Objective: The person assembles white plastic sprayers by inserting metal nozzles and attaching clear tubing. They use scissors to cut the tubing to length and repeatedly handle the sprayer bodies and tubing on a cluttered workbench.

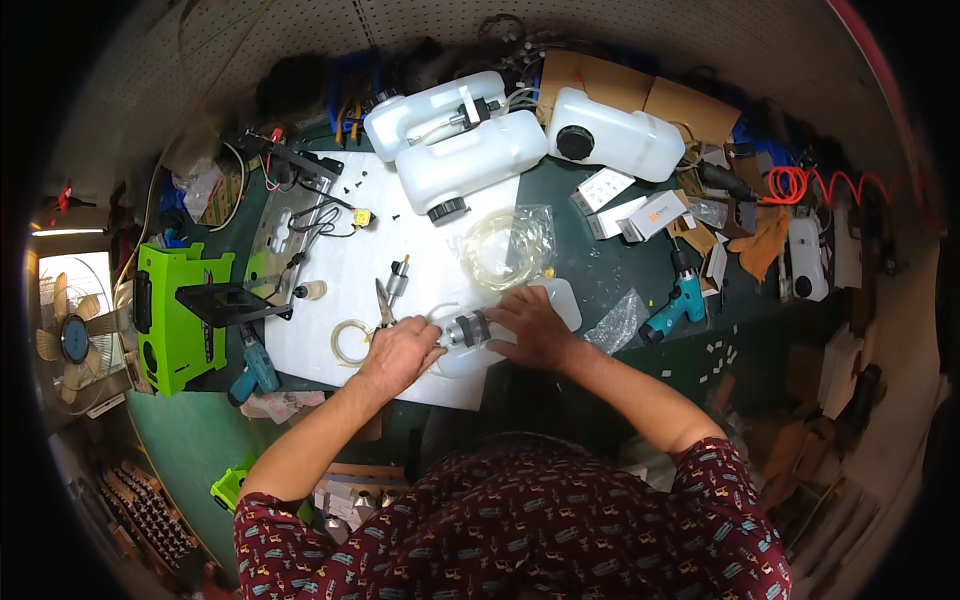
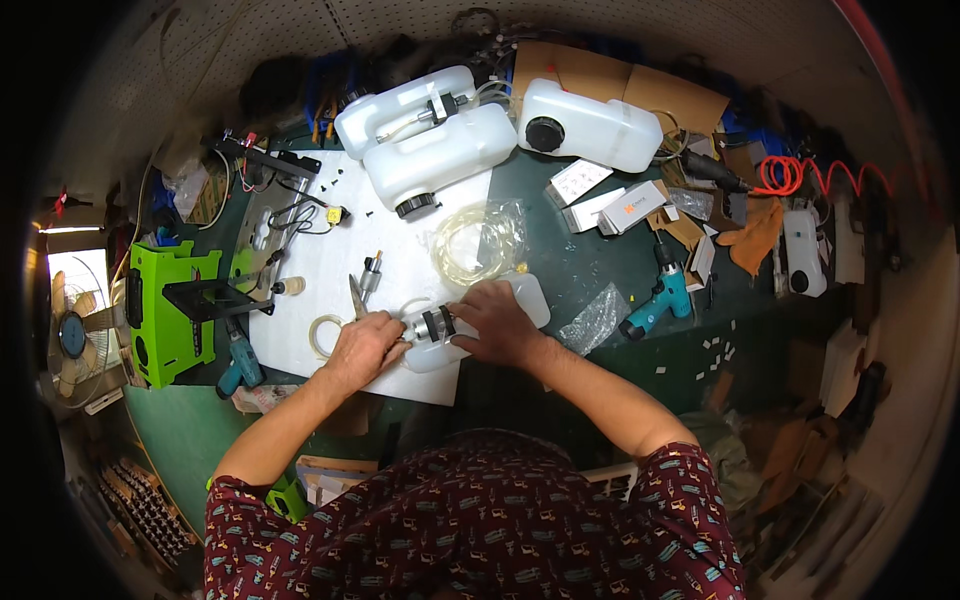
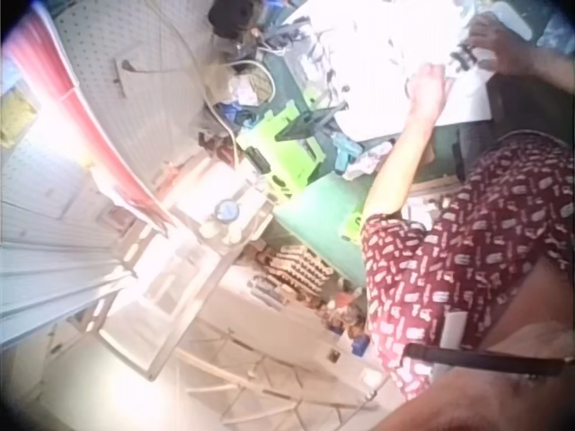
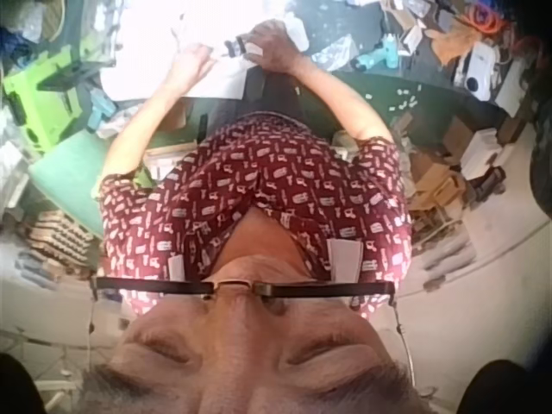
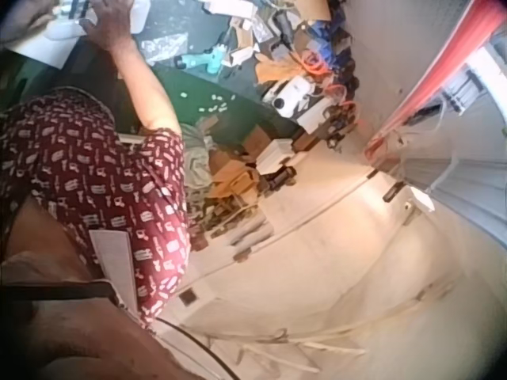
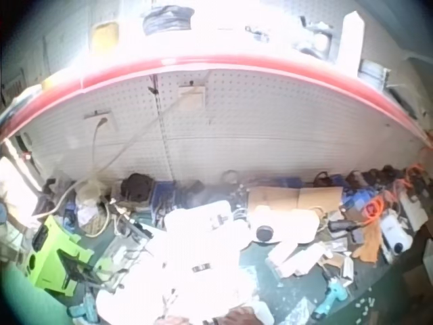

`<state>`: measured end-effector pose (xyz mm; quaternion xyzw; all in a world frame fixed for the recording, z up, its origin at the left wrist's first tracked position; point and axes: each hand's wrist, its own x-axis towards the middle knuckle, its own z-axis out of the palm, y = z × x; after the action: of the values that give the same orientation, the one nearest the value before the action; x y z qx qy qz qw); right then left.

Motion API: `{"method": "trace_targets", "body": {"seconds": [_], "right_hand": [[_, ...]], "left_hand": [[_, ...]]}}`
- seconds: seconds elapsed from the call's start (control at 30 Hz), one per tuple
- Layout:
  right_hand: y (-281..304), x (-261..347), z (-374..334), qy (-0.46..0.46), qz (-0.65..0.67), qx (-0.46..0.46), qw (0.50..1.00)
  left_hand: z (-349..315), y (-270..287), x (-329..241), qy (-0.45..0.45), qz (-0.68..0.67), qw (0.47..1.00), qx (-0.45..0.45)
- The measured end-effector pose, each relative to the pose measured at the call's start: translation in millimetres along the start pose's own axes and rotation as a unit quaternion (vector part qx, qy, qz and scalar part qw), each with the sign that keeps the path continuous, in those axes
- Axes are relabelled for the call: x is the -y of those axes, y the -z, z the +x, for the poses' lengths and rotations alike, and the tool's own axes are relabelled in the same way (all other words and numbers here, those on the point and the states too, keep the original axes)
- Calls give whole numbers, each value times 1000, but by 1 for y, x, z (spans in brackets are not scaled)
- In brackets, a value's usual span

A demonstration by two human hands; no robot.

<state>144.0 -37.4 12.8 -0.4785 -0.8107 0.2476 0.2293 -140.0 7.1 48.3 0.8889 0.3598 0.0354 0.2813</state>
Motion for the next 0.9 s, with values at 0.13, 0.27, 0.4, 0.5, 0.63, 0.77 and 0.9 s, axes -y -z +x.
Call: {"method": "trace_targets", "body": {"seconds": [0.13, 0.27, 0.4, 0.5, 0.63, 0.77, 0.9], "right_hand": [[-7, -14, 0, 17, 20, 16, 1000], [-11, -14, -1, 9, 25, 42, 999], [-16, -16, -1, 22, 2, 47, 999], [-14, -13, -2, -2, 19, 67, 998], [-14, -11, -1, 11, 36, 42, 998], [-14, -12, 1, 19, 43, 31, 998], [-12, -10, 1, 26, 22, 40, 999]], "left_hand": [[7, -3, 4, 18, 31, 995, 94], [7, -11, 17, -26, 40, 993, 110], [5, -18, 19, -40, 32, 993, 110], [4, -21, 22, -47, 25, 993, 107], [3, -26, 25, -54, -1, 994, 91], [4, -32, 27, -65, -38, 996, 54], [6, -36, 32, -76, -57, 994, 55]]}}
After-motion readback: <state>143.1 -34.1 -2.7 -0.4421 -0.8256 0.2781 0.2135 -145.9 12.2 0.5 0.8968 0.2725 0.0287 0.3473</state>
